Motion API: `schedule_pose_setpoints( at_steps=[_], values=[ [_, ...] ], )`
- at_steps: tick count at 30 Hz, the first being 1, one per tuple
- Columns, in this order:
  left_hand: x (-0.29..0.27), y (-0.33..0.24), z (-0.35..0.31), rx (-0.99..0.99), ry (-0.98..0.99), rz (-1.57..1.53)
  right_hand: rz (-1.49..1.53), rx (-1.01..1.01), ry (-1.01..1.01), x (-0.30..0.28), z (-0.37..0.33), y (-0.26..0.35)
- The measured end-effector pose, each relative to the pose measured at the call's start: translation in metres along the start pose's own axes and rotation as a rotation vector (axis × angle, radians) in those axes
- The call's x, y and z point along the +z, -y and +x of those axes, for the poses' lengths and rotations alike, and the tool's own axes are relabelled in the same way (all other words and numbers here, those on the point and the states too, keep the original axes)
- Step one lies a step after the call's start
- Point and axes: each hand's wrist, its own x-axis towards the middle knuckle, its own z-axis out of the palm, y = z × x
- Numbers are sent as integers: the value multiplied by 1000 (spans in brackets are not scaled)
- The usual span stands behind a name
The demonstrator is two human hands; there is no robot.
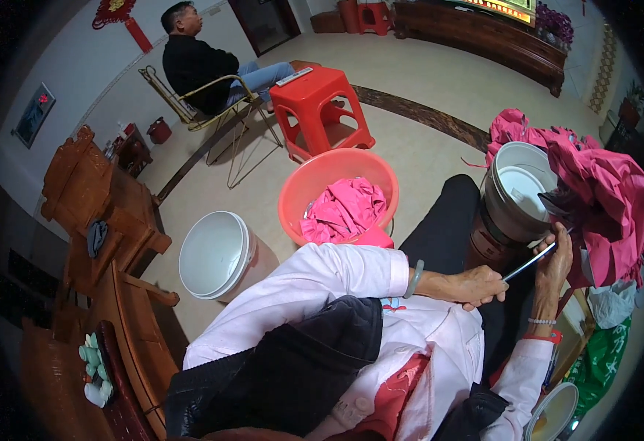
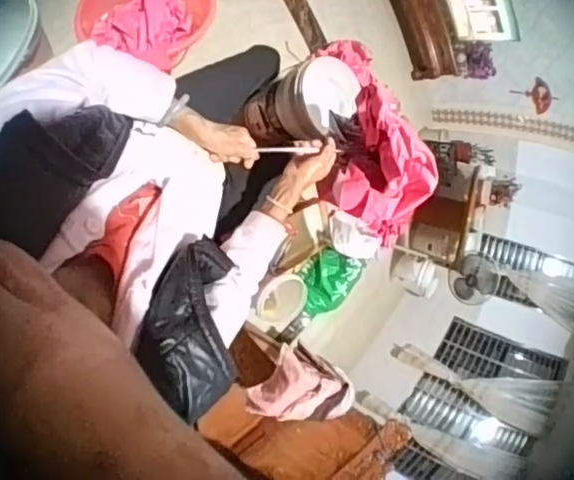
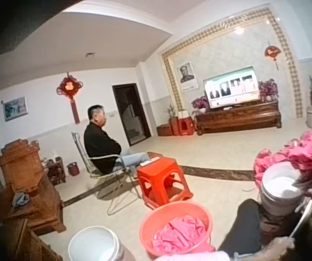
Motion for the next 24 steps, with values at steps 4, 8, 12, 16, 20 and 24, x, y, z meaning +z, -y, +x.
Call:
schedule_pose_setpoints(
  at_steps=[4,8,12,16,20,24],
  values=[
    [-5,9,24,-218,181,-357,155,38,41,-5,9,8],
    [-20,13,19,-95,89,-462,78,91,-57,19,17,7],
    [0,-10,0,-66,-85,-218,293,-3,-82,2,49,6],
    [-3,-2,4,93,-123,-3,308,28,-322,24,59,45],
    [-9,-18,10,210,-36,-91,432,-199,282,29,57,83],
    [0,-46,-3,41,193,-451,575,-53,300,13,83,81]
  ],
)
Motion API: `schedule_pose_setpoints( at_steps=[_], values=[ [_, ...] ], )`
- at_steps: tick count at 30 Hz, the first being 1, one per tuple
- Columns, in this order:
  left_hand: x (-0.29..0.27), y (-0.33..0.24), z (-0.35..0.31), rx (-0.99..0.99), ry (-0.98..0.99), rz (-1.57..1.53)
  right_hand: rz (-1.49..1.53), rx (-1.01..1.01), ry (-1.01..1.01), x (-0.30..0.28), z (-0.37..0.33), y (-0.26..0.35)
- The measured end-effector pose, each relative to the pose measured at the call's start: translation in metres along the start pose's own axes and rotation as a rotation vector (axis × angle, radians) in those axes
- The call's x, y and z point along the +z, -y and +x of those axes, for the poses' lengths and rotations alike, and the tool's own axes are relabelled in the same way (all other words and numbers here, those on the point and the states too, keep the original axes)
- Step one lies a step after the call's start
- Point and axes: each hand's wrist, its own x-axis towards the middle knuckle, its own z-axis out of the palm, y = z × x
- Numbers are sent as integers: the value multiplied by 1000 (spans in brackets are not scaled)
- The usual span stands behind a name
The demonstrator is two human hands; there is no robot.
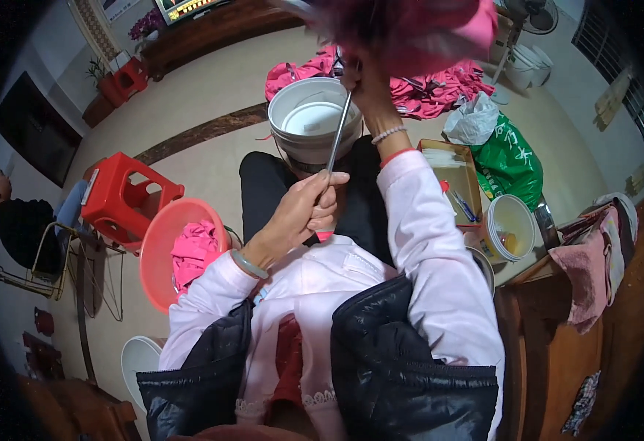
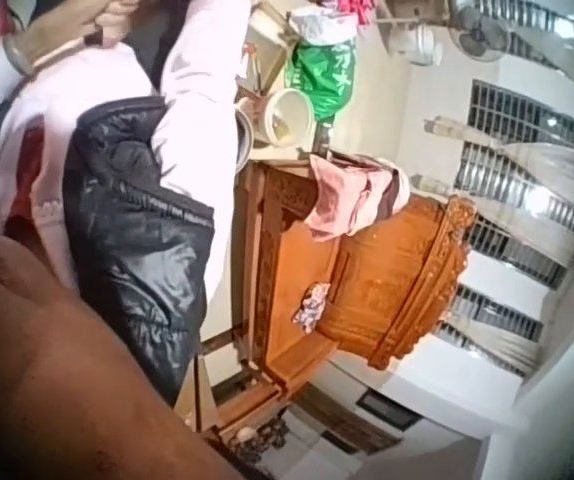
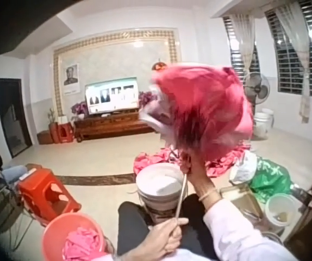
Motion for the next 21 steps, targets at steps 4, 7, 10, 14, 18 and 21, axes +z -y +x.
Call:
schedule_pose_setpoints(
  at_steps=[4,7,10,14,18,21],
  values=[
    [17,-29,-1,-90,-81,16,21,106,-343,-44,44,-3],
    [7,-33,-16,70,-144,277,-105,-61,-157,65,10,1],
    [1,-28,-11,121,-98,315,-67,-316,132,81,-12,10],
    [20,-30,-9,-42,-19,-42,-115,13,-233,15,42,-2],
    [39,-44,-27,3,-37,11,-53,-11,-250,53,47,14],
    [47,-41,-32,95,-31,59,-202,-168,-208,94,40,24]
  ],
)
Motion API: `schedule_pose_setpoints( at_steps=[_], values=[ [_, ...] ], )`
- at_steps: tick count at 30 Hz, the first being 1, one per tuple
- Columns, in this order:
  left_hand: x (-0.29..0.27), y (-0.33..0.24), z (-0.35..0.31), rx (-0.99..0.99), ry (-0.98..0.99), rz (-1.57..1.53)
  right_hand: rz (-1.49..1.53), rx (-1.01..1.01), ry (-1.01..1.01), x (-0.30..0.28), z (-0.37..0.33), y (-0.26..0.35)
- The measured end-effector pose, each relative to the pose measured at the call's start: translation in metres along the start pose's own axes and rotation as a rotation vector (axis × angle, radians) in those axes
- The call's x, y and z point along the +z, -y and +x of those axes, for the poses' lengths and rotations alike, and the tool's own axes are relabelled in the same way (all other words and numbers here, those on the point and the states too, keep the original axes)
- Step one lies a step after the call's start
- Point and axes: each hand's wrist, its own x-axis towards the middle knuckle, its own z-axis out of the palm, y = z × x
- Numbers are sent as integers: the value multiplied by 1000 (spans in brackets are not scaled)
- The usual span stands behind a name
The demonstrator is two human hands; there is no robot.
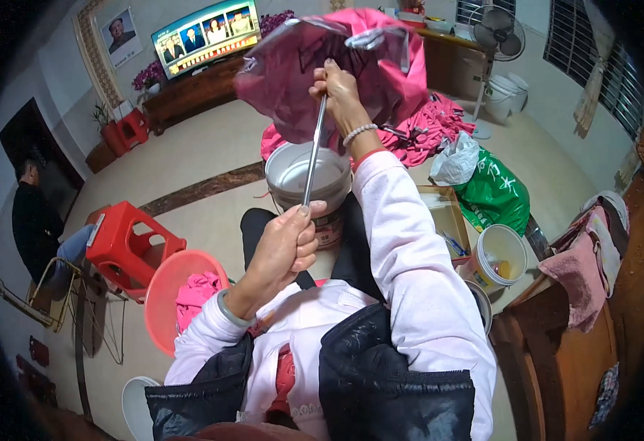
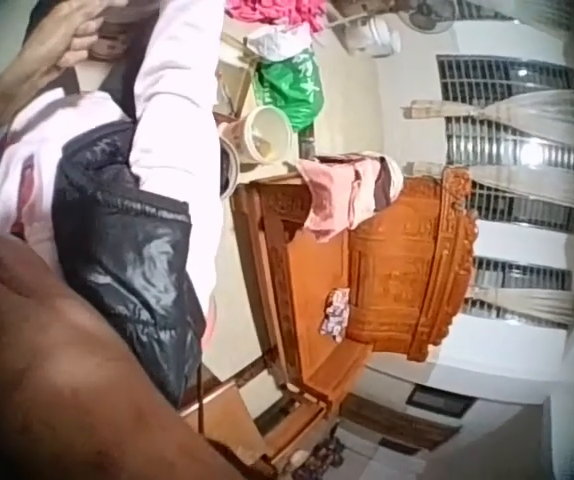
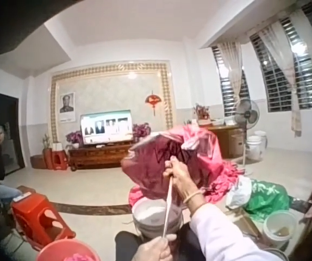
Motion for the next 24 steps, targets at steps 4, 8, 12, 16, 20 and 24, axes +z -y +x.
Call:
schedule_pose_setpoints(
  at_steps=[4,8,12,16,20,24],
  values=[
    [8,1,-6,90,-4,53,-253,-173,48,33,-9,21],
    [10,14,-21,74,-65,154,-459,-338,72,29,6,41],
    [0,32,-34,58,-27,195,-375,-348,-17,31,4,64],
    [0,42,-45,45,-110,336,-294,-461,-42,17,10,90],
    [-8,35,-52,-48,-98,302,-167,-333,-67,1,26,82],
    [-18,53,-44,98,-47,350,-378,-599,385,-29,22,79]
  ],
)
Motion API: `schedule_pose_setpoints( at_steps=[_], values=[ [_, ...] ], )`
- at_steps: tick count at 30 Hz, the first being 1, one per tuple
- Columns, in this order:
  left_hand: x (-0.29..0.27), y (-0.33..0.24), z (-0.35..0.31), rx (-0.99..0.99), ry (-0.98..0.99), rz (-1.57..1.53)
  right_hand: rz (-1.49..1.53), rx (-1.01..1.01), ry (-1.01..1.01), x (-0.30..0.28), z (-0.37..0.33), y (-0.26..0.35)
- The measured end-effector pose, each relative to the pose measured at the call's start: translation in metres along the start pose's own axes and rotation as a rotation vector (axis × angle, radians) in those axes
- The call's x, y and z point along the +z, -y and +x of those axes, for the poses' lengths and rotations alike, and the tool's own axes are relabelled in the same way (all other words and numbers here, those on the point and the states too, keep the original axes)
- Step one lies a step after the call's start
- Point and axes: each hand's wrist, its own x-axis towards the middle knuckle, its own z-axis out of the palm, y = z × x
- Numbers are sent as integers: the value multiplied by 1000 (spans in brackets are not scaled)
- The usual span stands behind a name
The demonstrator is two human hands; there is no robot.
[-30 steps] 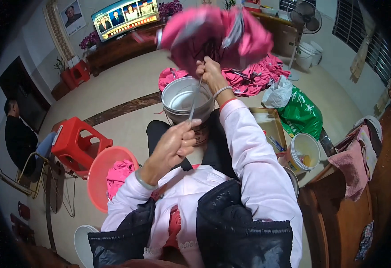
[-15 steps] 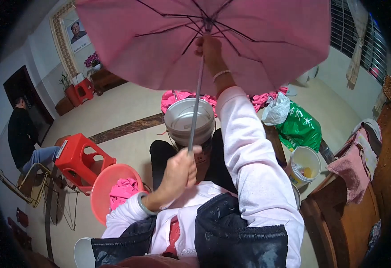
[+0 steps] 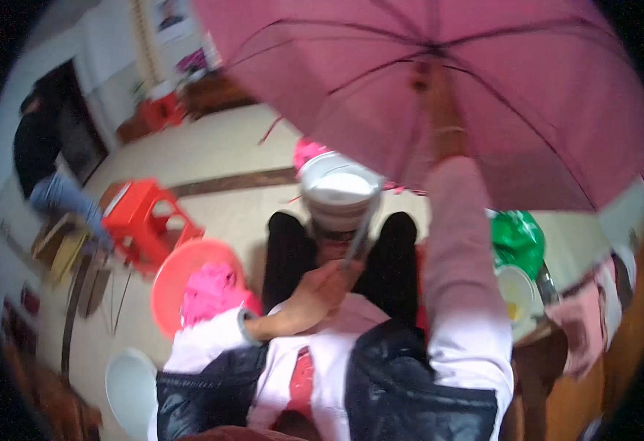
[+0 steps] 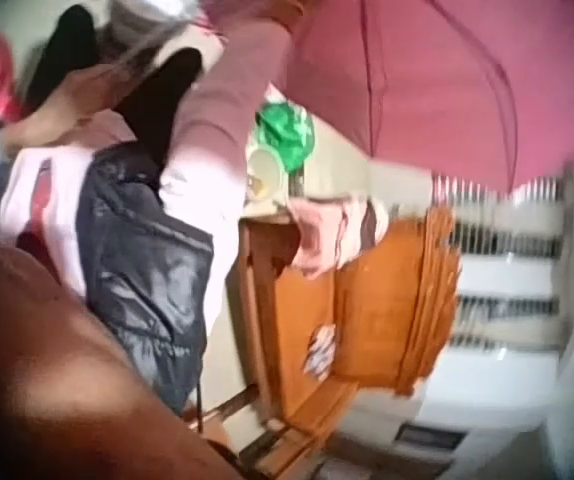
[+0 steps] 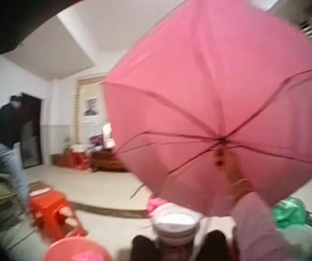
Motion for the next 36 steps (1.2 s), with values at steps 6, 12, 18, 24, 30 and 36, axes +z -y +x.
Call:
schedule_pose_setpoints(
  at_steps=[6,12,18,24,30,36],
  values=[
    [-6,2,8,127,-40,165,-115,39,-98,6,-27,11],
    [-10,-5,12,73,-73,35,-553,127,-159,52,-58,17],
    [-6,-11,12,122,-54,-71,-847,-159,-105,80,-102,19],
    [-11,-11,12,115,-8,-179,-1118,-797,65,82,-104,-9],
    [-77,-7,53,312,-111,-181,-50,1,80,69,-62,18],
    [-153,36,86,-57,-633,-228,-761,-385,-43,81,-59,67]
  ],
)
